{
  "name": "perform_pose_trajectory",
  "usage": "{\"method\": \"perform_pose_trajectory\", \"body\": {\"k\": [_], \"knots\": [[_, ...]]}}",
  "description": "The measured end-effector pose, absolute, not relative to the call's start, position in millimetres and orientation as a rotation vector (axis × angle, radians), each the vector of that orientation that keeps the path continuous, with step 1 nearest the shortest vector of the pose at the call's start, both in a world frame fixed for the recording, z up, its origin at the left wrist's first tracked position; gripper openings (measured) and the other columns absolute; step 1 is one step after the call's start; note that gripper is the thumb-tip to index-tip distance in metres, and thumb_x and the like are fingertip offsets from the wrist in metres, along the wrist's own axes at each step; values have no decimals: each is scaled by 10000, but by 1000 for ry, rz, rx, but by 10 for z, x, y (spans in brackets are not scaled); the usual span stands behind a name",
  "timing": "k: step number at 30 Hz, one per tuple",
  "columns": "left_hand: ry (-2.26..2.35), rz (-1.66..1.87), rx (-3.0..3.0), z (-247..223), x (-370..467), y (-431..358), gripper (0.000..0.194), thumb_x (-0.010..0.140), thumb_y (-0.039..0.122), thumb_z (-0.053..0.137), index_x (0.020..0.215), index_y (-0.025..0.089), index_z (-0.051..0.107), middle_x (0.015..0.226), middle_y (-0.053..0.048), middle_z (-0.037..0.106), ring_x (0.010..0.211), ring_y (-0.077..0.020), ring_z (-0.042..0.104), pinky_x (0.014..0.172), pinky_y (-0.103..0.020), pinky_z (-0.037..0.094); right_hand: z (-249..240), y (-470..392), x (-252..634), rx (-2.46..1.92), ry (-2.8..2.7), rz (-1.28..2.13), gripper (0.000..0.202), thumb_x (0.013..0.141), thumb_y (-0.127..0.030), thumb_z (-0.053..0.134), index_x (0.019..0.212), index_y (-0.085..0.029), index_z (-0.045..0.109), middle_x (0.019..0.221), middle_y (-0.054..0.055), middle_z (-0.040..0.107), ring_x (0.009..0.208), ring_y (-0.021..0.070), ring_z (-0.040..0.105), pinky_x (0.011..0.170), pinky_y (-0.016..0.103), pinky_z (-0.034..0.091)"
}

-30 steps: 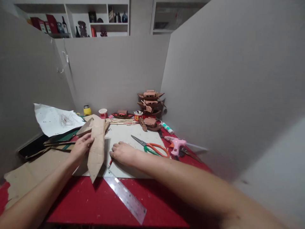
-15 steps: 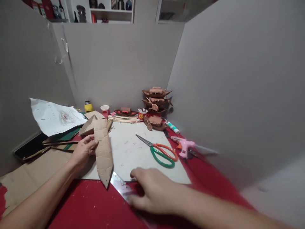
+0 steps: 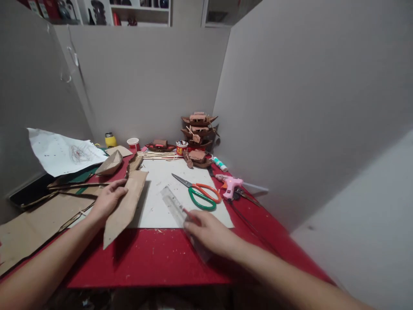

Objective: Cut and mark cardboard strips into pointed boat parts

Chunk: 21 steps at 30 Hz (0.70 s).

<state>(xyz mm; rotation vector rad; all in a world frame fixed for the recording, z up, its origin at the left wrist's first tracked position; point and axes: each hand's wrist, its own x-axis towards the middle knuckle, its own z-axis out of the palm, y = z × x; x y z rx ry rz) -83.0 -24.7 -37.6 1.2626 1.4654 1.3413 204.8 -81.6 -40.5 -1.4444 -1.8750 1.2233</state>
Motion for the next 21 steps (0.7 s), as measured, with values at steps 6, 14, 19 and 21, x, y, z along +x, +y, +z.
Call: {"method": "perform_pose_trajectory", "body": {"k": [6,14,19,21], "knots": [[1616,1075,1724,-428,-402,-265,269,700,272,605,911,127,688,581,-25,632,497,-185,591,548,-310,482,-361,-482,2156,-1252,-1202,1403,199,708,-337,661,788,-175,578,627,-35,582,565,127,529,533,228,384],[1469,912,2279,-533,-100,-35,410,832,345,554,1183,142,615,1242,-150,618,1177,-265,545,1030,-407,403,-389,-243,1926,-1111,-1021,1549,135,703,-271,603,788,-180,550,577,-46,562,462,88,496,466,195,385],[1303,553,2624,-608,-113,-189,464,911,353,474,1339,177,506,1392,-144,509,1307,-271,433,1072,-469,380,-378,-361,1919,-938,-953,1747,225,667,-267,654,848,-185,549,682,-32,626,579,120,603,561,222,481],[1319,503,2662,-581,-135,-221,467,914,358,472,1346,184,500,1385,-141,516,1298,-281,440,1062,-479,394,-353,-402,1921,-910,-933,1803,287,650,-274,681,885,-185,545,712,-26,642,620,132,627,616,245,507]]}}
